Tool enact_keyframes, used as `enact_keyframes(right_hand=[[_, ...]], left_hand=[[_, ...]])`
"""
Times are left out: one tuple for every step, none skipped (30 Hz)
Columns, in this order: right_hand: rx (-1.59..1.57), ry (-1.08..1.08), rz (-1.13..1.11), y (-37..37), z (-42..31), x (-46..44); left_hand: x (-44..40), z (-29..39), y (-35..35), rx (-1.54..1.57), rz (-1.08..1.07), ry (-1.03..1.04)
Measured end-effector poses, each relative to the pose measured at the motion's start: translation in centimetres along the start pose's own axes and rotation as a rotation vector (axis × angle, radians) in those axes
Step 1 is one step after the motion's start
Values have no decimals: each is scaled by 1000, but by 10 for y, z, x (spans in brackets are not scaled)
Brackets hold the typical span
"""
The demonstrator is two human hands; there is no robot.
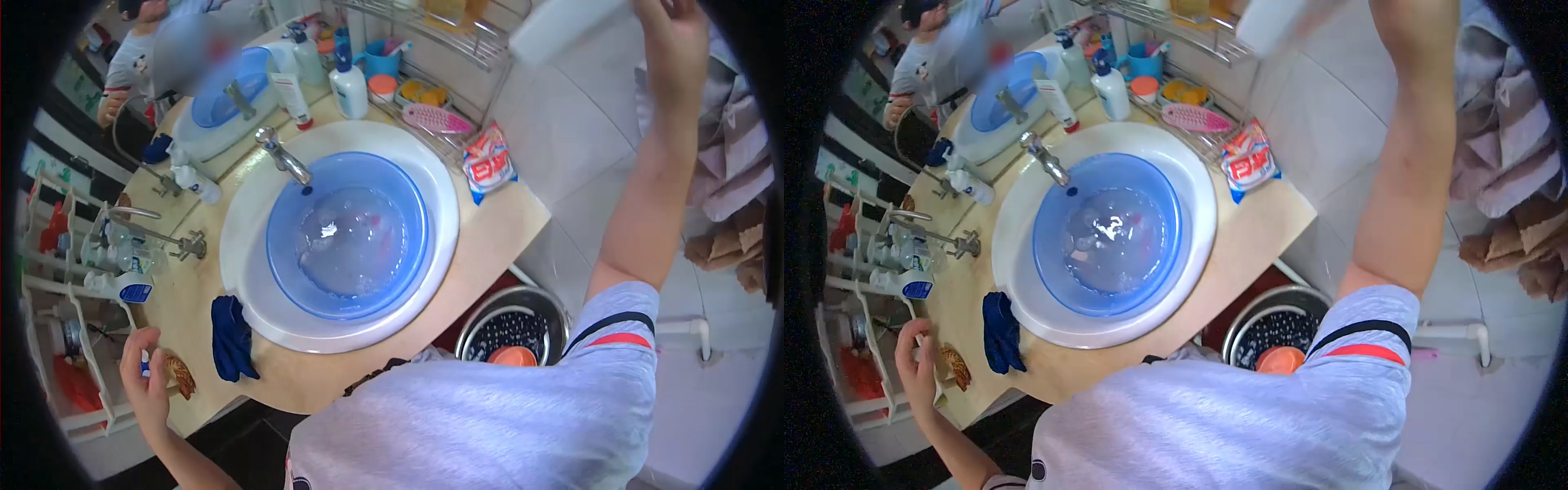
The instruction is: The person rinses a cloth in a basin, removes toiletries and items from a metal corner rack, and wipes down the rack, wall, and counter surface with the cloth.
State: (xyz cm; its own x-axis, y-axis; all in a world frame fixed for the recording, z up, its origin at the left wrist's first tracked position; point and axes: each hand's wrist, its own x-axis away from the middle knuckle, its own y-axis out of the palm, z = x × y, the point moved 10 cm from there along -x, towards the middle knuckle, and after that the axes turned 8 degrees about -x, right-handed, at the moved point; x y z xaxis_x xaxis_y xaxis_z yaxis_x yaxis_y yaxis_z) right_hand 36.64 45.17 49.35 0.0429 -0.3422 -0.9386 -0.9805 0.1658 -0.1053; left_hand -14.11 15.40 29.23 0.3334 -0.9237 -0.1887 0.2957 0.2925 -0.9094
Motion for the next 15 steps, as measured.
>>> enact_keyframes(right_hand=[[63,179,-65,-17,23,21],[123,356,-129,-32,48,52],[136,400,-171,-24,48,86],[139,440,-216,-13,47,124],[108,536,-217,-11,57,162],[147,633,-192,-22,84,231],[221,665,-159,-31,97,263],[321,717,-155,-45,108,292],[393,716,-155,-49,108,307],[472,713,-148,-55,109,316],[454,739,-83,-63,109,322],[436,761,-17,-71,110,324],[492,663,-91,-73,109,321],[551,570,-161,-76,106,319],[611,477,-231,-76,106,314]], left_hand=[[-6,3,11,11,-26,17],[-12,6,23,23,-47,33],[-17,10,34,35,-61,52],[-22,14,44,44,-67,62],[-24,17,52,50,-66,59],[-18,14,58,43,-92,8],[-26,19,68,50,-123,-10],[-29,20,76,62,-149,-21],[-27,18,78,62,-138,-11],[-26,16,81,65,-128,8],[-25,15,84,69,-121,30],[-23,10,86,70,-97,31],[-19,8,87,54,-88,27],[-15,8,87,38,-84,25],[-10,7,87,20,-82,22]])
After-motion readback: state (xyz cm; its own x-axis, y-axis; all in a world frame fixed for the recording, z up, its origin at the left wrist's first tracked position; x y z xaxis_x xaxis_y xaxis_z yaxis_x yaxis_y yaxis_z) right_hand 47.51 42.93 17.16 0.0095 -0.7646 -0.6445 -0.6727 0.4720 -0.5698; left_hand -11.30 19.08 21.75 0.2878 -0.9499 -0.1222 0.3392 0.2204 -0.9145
